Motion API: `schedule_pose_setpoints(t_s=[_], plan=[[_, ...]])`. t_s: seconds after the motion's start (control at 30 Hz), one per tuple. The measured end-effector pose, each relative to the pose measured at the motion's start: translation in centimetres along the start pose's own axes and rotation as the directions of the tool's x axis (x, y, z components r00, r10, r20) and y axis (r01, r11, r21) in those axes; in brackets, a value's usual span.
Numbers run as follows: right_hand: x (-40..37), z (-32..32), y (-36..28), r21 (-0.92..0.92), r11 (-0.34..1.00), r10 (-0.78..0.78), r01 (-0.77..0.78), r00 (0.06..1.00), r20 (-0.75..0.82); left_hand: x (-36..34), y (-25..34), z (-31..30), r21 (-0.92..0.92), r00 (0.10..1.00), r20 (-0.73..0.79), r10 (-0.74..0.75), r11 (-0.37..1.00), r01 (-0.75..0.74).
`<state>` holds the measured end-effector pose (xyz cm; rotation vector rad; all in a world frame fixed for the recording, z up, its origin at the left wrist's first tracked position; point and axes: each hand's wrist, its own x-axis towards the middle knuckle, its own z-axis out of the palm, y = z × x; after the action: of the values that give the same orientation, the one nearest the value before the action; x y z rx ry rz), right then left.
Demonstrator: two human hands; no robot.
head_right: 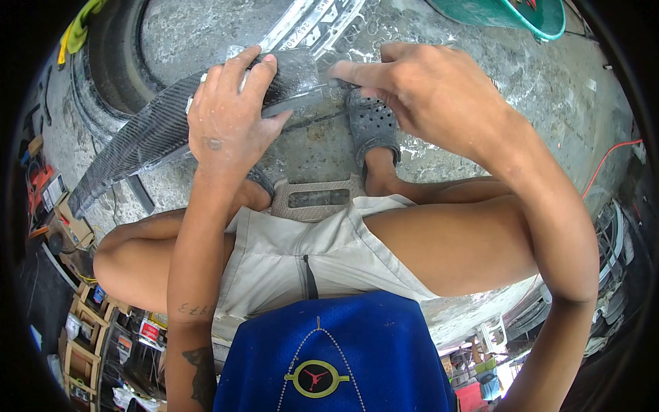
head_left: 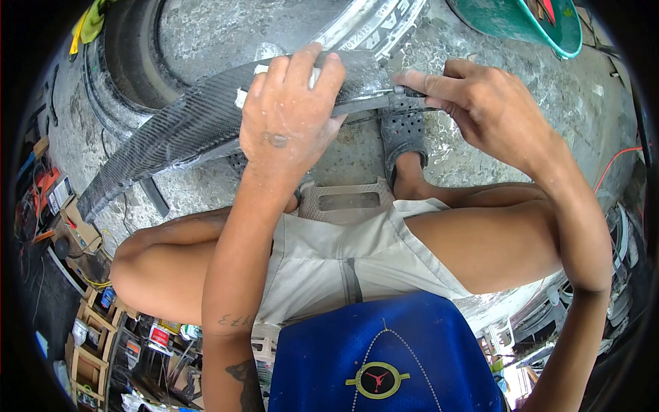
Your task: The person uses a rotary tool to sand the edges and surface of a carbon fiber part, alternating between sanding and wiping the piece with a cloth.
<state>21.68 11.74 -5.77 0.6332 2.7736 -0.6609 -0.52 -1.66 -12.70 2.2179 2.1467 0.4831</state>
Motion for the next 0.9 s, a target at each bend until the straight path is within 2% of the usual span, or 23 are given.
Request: schedule_pose_setpoints(t_s=[0.43,0.6,0.67,0.7,0.73,0.77,0.83,0.87,0.9], plan=[[-0.1,-0.2,-0.2,-0.048,0.999,-0.002,0.002,1.0,0.003,-0.1,0.0,0.0,-0.014,1.0,-0.013,-0.016,1.0,0.016],[-0.2,-1.0,-0.1,-0.096,0.995,-0.015,0.015,1.0,-0.003,0.0,0.1,-0.3,-0.028,0.999,0.038,-0.026,0.999,0.028],[-0.3,-2.0,0.3,0.047,0.999,-0.008,0.01,0.999,-0.04,0.1,0.0,-0.4,-0.026,0.998,0.055,-0.008,1.0,0.009],[-0.3,-2.4,0.4,0.048,0.999,-0.019,0.022,0.998,-0.058,0.1,-0.1,-0.6,-0.029,0.997,0.08,0.007,1.0,-0.005],[-0.3,-2.8,0.6,0.113,0.993,-0.002,0.018,0.99,-0.144,0.3,-0.3,-0.9,-0.049,0.99,0.143,0.011,0.999,-0.004],[-0.4,-3.2,0.8,0.181,0.983,0.017,0.025,0.973,-0.23,0.6,-0.3,-1.2,-0.019,0.991,0.136,0.012,1.0,-0.009],[-0.8,-3.8,1.2,0.151,0.987,-0.017,0.061,0.96,-0.279,1.2,-0.6,-1.6,-0.054,0.976,0.214,0.031,0.998,-0.019],[-0.7,-3.8,1.2,0.176,0.981,0.001,0.076,0.916,-0.4,1.3,-1.0,-1.6,-0.052,0.966,0.242,0.088,0.996,-0.078],[-0.8,-3.6,1.1,0.205,0.974,0.025,0.093,0.859,-0.511,1.5,-1.3,-1.6,-0.016,0.965,0.249,0.083,0.997,-0.081]])
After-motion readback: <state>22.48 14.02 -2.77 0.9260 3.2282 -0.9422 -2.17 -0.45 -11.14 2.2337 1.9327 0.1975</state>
